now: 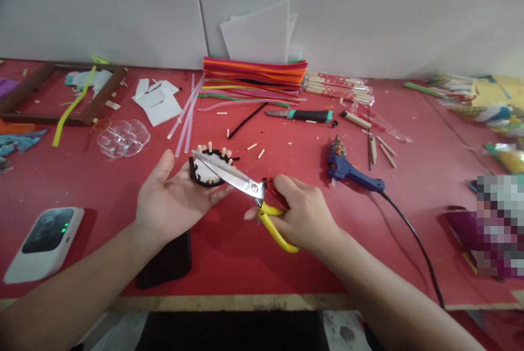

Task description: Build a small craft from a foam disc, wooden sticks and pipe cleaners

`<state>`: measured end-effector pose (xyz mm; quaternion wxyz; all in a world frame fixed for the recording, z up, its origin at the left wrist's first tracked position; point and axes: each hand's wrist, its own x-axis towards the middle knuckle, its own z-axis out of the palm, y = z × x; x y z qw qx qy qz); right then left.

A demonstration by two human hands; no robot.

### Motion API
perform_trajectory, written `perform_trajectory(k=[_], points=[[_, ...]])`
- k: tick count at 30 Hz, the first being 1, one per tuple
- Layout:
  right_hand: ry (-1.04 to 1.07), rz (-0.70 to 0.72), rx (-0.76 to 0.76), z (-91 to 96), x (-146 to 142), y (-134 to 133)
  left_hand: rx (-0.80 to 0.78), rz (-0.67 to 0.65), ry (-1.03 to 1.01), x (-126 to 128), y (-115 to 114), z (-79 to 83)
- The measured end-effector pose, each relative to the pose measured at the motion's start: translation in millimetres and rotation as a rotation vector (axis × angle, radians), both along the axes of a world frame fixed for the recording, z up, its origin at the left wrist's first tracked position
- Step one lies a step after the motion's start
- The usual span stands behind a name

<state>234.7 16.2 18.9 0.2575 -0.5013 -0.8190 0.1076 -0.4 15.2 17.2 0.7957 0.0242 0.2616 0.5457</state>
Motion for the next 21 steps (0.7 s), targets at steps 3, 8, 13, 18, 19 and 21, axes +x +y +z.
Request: perform_trajectory(k=[3, 8, 13, 18, 19, 21], points=[[0.007, 0.011, 0.007, -0.4, 0.3, 0.7, -0.019, -0.013, -0.008, 0.3, 0.1, 0.8], [0.017, 0.04, -0.013, -3.1, 1.8, 0.7, -0.056, -0.013, 0.003, 1.0, 1.2, 2.6], [0.008, 0.032, -0.054, -8.2, 5.3, -0.6, -0.009, -0.053, -0.049, -0.3, 0.6, 0.0], [0.027, 0.013, -0.085, -7.4, 4.7, -1.1, 0.043, -0.037, -0.024, -0.4, 0.4, -6.1], [0.047, 0.015, -0.114, -6.3, 3.9, -1.6, 0.045, -0.033, -0.021, -0.1, 0.6, -6.4], [0.093, 0.033, -0.211, -4.4, 2.4, -3.2, 0.038, -0.021, -0.02, 1.2, 1.0, -5.5]])
